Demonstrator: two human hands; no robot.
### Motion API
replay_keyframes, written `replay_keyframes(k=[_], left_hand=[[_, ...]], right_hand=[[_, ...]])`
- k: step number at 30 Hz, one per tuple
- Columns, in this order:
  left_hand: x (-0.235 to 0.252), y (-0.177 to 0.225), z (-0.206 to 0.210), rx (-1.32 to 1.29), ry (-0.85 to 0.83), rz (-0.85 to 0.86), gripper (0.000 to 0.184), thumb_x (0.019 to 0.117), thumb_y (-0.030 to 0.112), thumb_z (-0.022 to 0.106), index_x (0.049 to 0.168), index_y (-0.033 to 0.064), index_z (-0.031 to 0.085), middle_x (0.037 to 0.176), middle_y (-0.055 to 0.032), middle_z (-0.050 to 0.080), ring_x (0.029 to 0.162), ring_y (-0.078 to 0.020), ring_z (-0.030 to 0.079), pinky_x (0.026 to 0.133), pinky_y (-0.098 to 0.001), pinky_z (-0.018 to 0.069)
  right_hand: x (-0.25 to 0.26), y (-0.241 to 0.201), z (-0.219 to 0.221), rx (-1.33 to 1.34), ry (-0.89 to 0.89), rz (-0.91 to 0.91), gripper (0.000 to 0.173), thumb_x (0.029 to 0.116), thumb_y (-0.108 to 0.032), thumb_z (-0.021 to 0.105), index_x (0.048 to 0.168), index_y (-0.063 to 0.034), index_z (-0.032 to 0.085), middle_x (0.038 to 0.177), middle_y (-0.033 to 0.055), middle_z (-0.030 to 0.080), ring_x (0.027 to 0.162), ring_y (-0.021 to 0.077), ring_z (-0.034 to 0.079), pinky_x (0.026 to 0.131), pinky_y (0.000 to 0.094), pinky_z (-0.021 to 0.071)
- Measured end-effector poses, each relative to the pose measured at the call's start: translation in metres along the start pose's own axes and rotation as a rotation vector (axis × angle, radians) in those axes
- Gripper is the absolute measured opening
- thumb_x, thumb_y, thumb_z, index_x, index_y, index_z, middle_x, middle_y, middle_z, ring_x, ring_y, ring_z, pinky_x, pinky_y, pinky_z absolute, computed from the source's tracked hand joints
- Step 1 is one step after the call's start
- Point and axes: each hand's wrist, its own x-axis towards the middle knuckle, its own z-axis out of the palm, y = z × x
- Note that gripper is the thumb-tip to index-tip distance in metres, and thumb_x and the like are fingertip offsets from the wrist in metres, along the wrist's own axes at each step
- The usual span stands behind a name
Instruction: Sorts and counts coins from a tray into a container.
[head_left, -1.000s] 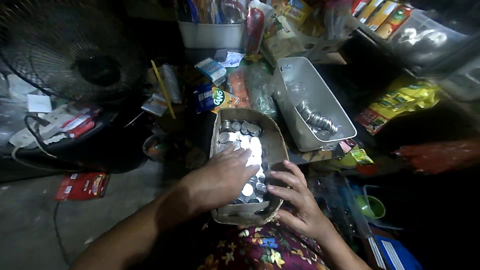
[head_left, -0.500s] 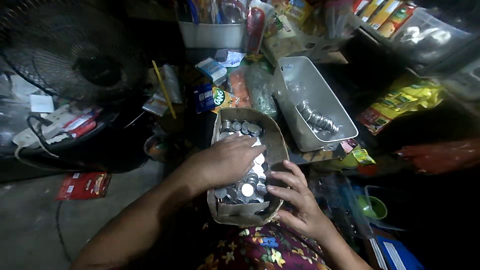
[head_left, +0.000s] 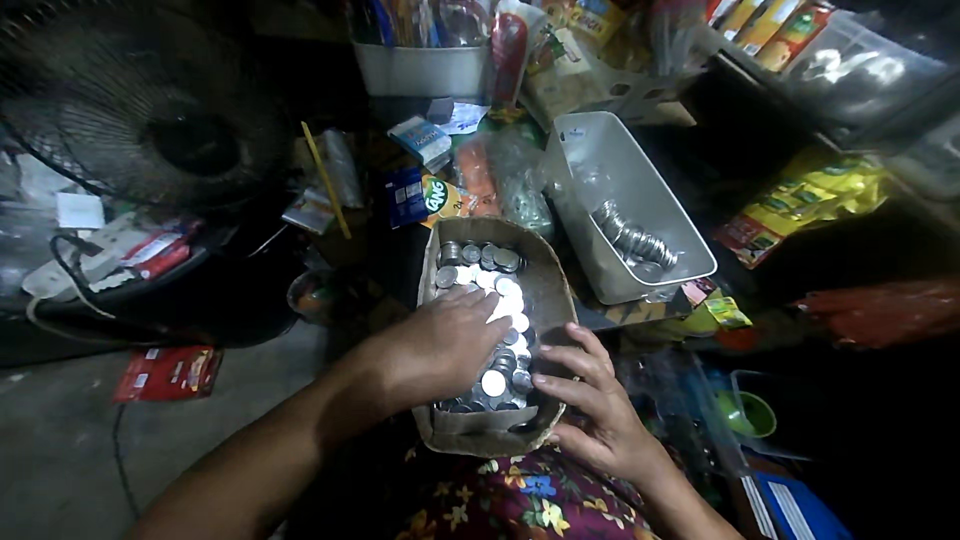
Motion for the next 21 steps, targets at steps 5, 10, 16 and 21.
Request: replay_keyframes(k=[5, 10, 16, 21], left_hand=[[-0.004, 0.005, -0.004, -0.003, -0.064, -0.011, 0.05, 0.107, 0.023, 0.05, 0.153, 0.0043, 0.044, 0.155, -0.0237, 0.043, 0.147, -0.0371, 0.038, 0.124, -0.053, 0.0201], [-0.008, 0.004, -0.001, -0.041, -0.084, 0.032, 0.054, 0.1048, 0.023, 0.054, 0.154, 0.0037, 0.043, 0.159, -0.0215, 0.039, 0.151, -0.0338, 0.033, 0.125, -0.054, 0.0134], [-0.016, 0.009, 0.004, -0.064, -0.078, 0.137, 0.05, 0.1058, 0.017, 0.05, 0.153, 0.0008, 0.043, 0.158, -0.0203, 0.042, 0.15, -0.034, 0.035, 0.124, -0.0556, 0.0163], [-0.02, 0.009, 0.005, -0.08, -0.026, 0.231, 0.043, 0.1067, 0.014, 0.046, 0.148, 0.0029, 0.05, 0.152, -0.0181, 0.05, 0.146, -0.0333, 0.041, 0.123, -0.0575, 0.0206]], right_hand=[[0.0, 0.0, 0.001, 0.005, 0.009, -0.002, 0.039, 0.1041, -0.05, 0.052, 0.131, -0.0235, 0.061, 0.147, -0.0055, 0.052, 0.153, 0.0181, 0.026, 0.128, 0.0415, 0.0187], [0.0, 0.0, 0.0, 0.0, 0.004, 0.002, 0.039, 0.1038, -0.05, 0.053, 0.132, -0.024, 0.06, 0.147, -0.0053, 0.051, 0.154, 0.0184, 0.025, 0.128, 0.0425, 0.0181], [0.001, -0.001, 0.0, 0.007, -0.002, 0.002, 0.038, 0.1042, -0.049, 0.052, 0.132, -0.0243, 0.06, 0.148, -0.0065, 0.051, 0.154, 0.0177, 0.024, 0.128, 0.0419, 0.0173], [0.0, 0.001, 0.0, 0.012, 0.003, -0.008, 0.038, 0.1041, -0.048, 0.053, 0.134, -0.025, 0.059, 0.149, -0.0062, 0.05, 0.154, 0.0178, 0.025, 0.129, 0.0432, 0.0172]])
